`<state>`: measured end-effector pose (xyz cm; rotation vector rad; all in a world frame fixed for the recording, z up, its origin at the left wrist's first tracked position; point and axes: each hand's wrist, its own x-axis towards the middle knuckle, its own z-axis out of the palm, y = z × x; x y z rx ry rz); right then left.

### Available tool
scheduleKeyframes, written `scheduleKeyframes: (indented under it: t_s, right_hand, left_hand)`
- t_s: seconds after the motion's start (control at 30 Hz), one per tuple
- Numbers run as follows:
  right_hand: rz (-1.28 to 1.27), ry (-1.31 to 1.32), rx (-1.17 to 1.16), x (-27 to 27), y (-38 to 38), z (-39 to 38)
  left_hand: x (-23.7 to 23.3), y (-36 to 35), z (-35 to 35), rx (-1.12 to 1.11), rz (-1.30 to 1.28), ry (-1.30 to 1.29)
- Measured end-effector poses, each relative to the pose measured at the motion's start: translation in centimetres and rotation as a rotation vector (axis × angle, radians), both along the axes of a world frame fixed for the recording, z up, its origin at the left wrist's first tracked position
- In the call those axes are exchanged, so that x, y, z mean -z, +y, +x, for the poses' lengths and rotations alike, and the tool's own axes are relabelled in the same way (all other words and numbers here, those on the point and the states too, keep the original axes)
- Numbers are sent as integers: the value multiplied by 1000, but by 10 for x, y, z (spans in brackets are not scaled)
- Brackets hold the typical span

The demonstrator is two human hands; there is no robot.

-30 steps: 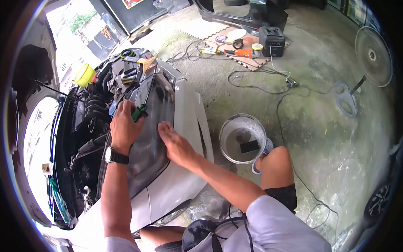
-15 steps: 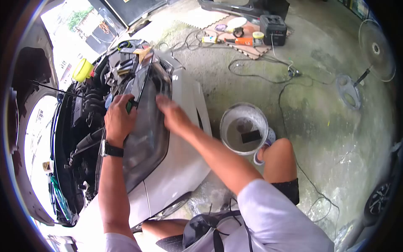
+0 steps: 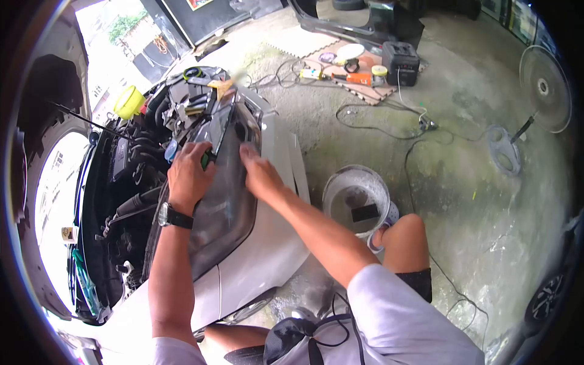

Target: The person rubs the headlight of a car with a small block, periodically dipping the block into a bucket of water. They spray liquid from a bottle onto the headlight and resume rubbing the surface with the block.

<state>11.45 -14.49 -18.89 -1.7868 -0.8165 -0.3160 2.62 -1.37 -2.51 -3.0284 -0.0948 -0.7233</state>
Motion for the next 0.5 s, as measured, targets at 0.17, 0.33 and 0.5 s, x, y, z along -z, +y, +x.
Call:
scheduleKeyframes:
  t_s: [0.17,0.33,0.5]
  right_hand:
    - [-16,-189,-32,9,-20,-39]
    - [-93,150,-32,-16,-1,24]
    - [-70,-115,2,-4,-16,-41]
  left_hand:
    - [0,-1,-1,17,3,6]
    - [0,0,1,-23,-36,22]
    - [-2,1,1,14,-39,4]
